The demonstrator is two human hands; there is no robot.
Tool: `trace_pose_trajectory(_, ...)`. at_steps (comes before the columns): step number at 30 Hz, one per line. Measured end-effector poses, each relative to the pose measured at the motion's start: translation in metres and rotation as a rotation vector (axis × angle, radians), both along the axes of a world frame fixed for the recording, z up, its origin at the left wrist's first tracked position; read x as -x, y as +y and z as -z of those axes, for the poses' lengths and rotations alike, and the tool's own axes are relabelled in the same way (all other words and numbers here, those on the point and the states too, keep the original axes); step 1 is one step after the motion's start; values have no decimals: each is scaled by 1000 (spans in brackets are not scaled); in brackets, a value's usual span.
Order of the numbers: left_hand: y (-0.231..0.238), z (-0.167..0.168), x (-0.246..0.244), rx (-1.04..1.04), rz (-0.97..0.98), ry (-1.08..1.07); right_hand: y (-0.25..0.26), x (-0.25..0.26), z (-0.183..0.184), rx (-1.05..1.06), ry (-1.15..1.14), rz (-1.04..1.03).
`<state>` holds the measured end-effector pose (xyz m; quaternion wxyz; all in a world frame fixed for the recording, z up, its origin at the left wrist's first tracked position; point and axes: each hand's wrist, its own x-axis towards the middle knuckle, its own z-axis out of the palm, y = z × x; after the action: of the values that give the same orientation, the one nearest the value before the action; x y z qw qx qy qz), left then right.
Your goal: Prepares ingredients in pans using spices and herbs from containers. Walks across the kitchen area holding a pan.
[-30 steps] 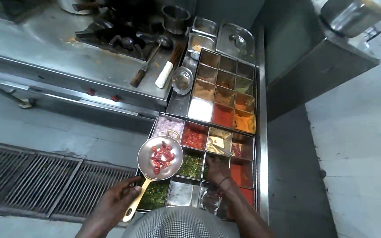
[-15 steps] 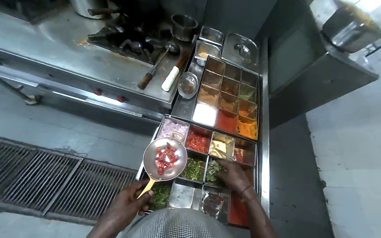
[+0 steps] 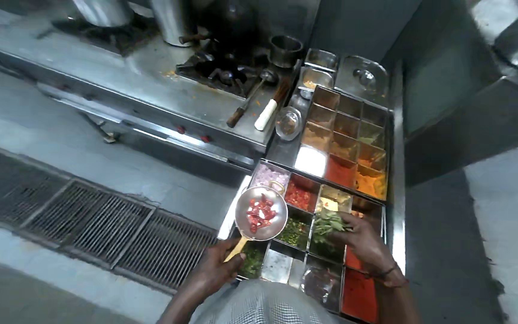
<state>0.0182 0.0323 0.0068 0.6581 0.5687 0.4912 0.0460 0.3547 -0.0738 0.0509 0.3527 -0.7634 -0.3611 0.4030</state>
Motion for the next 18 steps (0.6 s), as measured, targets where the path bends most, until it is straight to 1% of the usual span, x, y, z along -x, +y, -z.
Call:
trace_pose_trajectory(2, 0, 2, 0, 13, 5, 5, 16, 20, -8, -46, 1, -84)
trace_pose_trajectory(4, 0, 3, 0, 4, 16, 14, 36, 45, -13, -47, -37, -171)
trace_pose_trajectory(7, 0, 2, 2, -7, 40, 32, 65, 78, -6, -53, -184, -307)
trace_pose_trajectory(10, -1, -1, 4, 0, 34, 39, 82, 95, -8, -6, -266, -416)
trace_pose_trajectory(12, -2, -2, 6, 11, 15, 21, 82, 96, -14, 6, -283, -400)
trace_pose_trajectory(14, -3, -1, 9, 24, 6, 7, 75, 87, -19, -30, -301, -341)
trace_pose_trajectory(18, -4, 1, 11, 43, -1, -21, 50, 56, -24, -68, -270, -160)
